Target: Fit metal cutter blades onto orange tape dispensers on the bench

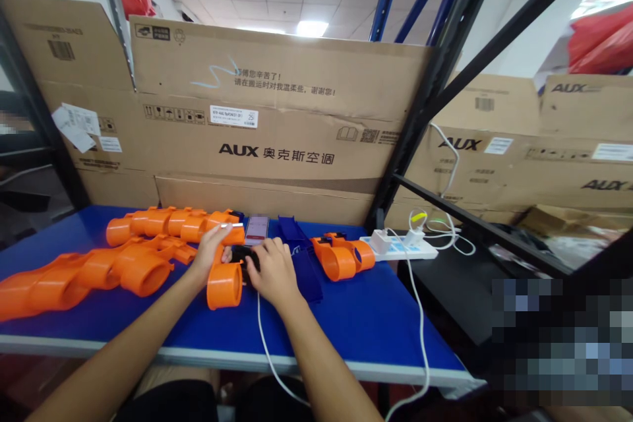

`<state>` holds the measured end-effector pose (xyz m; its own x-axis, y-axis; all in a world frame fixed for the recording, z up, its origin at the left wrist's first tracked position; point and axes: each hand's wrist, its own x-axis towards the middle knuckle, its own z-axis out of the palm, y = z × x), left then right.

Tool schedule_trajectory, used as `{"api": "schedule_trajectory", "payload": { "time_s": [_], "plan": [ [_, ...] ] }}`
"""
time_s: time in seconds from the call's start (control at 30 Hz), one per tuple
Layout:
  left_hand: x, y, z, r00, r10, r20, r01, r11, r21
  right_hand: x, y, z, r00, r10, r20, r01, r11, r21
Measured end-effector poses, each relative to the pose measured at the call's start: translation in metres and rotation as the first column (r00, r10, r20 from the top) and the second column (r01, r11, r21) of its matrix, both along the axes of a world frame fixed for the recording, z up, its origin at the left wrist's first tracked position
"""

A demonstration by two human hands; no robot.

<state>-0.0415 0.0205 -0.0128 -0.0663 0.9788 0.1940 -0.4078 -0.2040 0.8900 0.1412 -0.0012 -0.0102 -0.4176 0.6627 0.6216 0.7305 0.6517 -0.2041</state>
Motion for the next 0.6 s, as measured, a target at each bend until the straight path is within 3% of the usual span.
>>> {"api": "schedule_trajectory", "payload": {
  "time_s": [0.2, 0.33, 0.6],
  "plan": [
    [0.01, -0.007, -0.004, 0.965, -0.141, -0.219, 0.148, 0.989, 0.017, 0.002, 0.0, 0.007, 0.916, 0.064, -0.397, -0.082, 0.996, -0.031],
    [0.015, -0.012, -0.002, 0.94, -0.2, -0.276, 0.214, 0.977, 0.022, 0.002, 0.002, 0.007, 0.891, 0.098, -0.444, -0.145, 0.987, -0.073],
    [0.015, -0.013, 0.002, 0.946, -0.165, -0.28, 0.182, 0.983, 0.036, 0.002, 0.005, 0.009, 0.842, 0.063, -0.536, -0.13, 0.987, -0.089]
  ]
}}
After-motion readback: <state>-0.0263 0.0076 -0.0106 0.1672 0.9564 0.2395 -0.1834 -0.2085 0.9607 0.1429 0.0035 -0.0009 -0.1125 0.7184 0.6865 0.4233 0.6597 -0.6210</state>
